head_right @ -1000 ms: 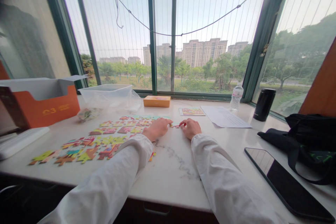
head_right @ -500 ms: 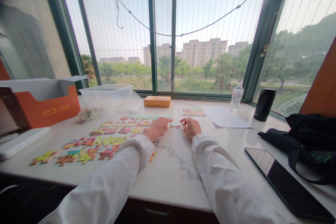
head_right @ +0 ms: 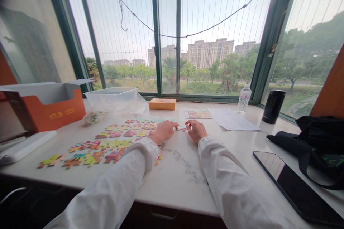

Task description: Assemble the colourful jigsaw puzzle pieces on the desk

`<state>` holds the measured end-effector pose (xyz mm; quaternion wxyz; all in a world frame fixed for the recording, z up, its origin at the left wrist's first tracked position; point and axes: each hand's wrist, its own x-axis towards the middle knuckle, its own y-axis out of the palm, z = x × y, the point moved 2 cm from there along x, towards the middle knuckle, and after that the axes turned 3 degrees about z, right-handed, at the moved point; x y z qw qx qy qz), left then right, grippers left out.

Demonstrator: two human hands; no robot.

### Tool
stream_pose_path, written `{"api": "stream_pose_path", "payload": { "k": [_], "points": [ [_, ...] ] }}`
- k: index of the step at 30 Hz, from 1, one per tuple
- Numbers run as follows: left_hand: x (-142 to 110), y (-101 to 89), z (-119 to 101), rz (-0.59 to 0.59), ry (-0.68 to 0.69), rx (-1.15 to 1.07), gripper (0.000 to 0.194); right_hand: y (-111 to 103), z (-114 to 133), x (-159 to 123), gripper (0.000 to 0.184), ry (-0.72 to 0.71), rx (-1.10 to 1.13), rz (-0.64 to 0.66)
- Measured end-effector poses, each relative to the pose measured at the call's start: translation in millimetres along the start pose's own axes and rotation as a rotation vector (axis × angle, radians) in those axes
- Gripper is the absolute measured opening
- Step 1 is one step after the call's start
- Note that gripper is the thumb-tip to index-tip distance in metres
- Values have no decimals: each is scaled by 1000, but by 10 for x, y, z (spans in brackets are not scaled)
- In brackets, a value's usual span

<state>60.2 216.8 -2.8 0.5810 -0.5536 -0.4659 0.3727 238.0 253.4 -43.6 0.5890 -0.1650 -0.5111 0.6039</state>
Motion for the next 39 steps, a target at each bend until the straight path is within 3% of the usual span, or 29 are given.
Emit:
{"api": "stream_pose_path", "payload": {
  "k": [4,7,16,21,26,29,33,36,39],
  "points": [
    [-4,20,-8,-7,42,11,42,4,25,-3,22,-19,1,72],
    [-11,25,-11,8,75,48,43,-5,48,5,23,-29,-14,54],
    [-70,-46,-58,30,41,131,43,-20,116,-2,20,1,-39,88],
    [-144,-253,-113,-7,23,166,48,-51,134,-24,22,-12,-23,36],
    [-178,-662,-77,-62,23,180,42,-28,90,-27,21,-42,9,-26],
    [-247,-983,166,-114,-81,207,37,8,44,-24,22,-46,10,-34],
    [-453,-1335,857,-161,-312,256,39,47,-9,-15,25,-61,17,-65],
    [-663,-1436,1507,-117,-472,266,35,76,-32,-7,27,-78,15,-93],
    [-851,-1355,2043,-63,-570,248,33,107,-38,-3,27,-92,14,-111]
  ]
}}
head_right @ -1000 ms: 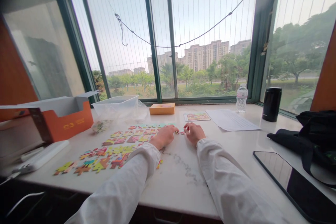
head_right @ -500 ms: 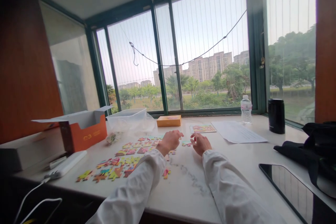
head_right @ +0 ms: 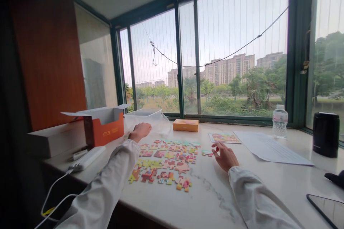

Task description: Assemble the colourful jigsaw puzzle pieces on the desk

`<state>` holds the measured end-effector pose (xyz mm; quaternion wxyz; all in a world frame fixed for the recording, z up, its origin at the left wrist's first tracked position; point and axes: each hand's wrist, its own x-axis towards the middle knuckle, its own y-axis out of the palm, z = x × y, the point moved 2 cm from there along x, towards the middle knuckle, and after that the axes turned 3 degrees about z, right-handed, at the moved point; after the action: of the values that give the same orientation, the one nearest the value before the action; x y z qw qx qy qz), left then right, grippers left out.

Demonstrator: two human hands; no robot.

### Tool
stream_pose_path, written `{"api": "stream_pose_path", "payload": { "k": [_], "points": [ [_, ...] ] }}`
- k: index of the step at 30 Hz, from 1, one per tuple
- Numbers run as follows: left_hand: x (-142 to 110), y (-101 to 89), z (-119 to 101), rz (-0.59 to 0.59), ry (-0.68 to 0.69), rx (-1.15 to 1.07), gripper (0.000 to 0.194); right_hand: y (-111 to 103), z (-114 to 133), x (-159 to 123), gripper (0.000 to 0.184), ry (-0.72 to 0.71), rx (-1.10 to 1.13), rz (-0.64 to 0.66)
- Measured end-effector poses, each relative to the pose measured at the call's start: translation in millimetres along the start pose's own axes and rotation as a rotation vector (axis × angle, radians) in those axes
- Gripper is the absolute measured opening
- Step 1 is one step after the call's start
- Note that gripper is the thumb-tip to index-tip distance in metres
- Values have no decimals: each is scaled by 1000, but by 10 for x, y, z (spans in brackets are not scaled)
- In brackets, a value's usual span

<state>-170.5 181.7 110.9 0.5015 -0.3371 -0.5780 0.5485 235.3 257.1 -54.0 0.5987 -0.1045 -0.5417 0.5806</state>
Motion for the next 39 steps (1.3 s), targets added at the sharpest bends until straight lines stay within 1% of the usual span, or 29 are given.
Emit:
{"api": "stream_pose_path", "payload": {
  "k": [1,3,5,8,11,15,22,26,28,33,35,37,39],
  "points": [
    [22,97,111,19,-10,-7,32,9,-1,-1,27,-3,0,-2],
    [52,313,230,39,-1,-30,33,18,-8,-4,28,-4,-1,-7],
    [80,532,239,43,40,-58,35,15,-23,-7,30,0,-7,-15],
    [148,815,162,44,127,-90,42,-6,-60,-11,35,20,-29,-34],
    [231,1018,111,65,209,-102,49,-11,-96,-20,37,34,-53,-42],
    [308,1176,136,106,249,-107,43,18,-115,-42,37,29,-72,-25],
    [375,1237,117,60,275,-114,45,5,-63,-63,39,-2,-79,-5],
    [404,1245,109,14,264,-113,65,-13,-16,-55,36,-18,-82,17],
    [414,1241,121,-9,253,-117,70,-27,16,-49,34,-34,-90,16],
    [422,1157,133,-63,254,-139,66,-120,114,-30,28,-64,-138,7],
    [421,1091,125,-113,269,-142,59,-182,160,-16,26,-78,-157,1],
    [417,997,116,-235,291,-141,51,-253,206,0,23,-86,-173,-12],
    [411,890,95,-319,315,-120,49,-321,245,18,22,-78,-177,-25]
  ]
}}
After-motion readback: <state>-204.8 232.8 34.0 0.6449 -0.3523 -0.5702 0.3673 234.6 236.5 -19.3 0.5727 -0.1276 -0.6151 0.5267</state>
